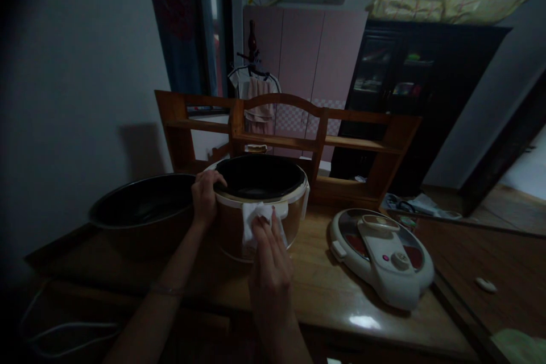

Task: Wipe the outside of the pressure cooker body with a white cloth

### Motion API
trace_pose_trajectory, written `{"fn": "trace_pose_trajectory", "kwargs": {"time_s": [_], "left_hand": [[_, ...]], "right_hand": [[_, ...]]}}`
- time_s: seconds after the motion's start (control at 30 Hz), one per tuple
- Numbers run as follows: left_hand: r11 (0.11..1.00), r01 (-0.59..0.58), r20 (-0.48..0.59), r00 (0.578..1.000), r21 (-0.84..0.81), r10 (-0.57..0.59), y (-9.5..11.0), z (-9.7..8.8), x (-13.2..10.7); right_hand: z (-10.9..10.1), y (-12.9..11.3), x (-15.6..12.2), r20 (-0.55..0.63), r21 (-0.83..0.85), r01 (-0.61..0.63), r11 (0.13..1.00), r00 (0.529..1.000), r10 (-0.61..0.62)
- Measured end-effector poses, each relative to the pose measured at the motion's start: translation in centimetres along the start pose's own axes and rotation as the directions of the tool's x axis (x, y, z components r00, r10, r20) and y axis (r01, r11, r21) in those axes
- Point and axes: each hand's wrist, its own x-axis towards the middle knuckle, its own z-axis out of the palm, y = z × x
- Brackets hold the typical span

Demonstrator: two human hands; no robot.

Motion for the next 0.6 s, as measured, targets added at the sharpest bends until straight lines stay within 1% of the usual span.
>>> {"fn": "trace_pose_trajectory", "kwargs": {"time_s": [0.07,0.17,0.23,0.3,0.33,0.47,0.53,0.6], "left_hand": [[1.000,0.000,-0.007,1.000,-0.004,0.000,-0.1,0.0,0.0],[1.000,0.000,-0.014,1.000,-0.016,0.000,-0.2,0.1,-0.1],[1.000,0.000,-0.021,1.000,-0.023,0.000,-0.3,0.2,-0.1],[1.000,-0.002,-0.022,1.000,-0.028,0.002,-0.3,0.1,-0.1],[1.000,-0.006,-0.018,1.000,-0.027,0.005,-0.2,0.1,-0.1],[1.000,-0.010,-0.004,1.000,-0.012,0.010,-0.1,0.0,-0.1],[1.000,0.000,-0.006,1.000,-0.007,0.000,-0.1,0.0,-0.1],[1.000,0.003,-0.007,1.000,-0.007,-0.003,-0.1,0.0,-0.1]], "right_hand": [[-0.1,-0.2,0.0,0.013,0.013,0.014,1.000,1.000,-0.015],[0.0,-0.6,-0.3,0.109,0.071,0.080,0.994,0.990,-0.087],[0.4,-0.9,-0.5,0.202,0.110,0.161,0.981,0.963,-0.181],[1.2,-0.7,-0.9,0.261,0.121,0.240,0.963,0.928,-0.264],[1.7,-0.4,-1.1,0.284,0.108,0.255,0.961,0.918,-0.275],[3.4,1.8,-2.1,0.358,0.012,0.234,0.972,0.907,-0.223],[3.5,3.0,-2.6,0.393,0.014,0.251,0.968,0.889,-0.236],[3.2,3.6,-2.8,0.422,0.034,0.271,0.962,0.868,-0.260]]}}
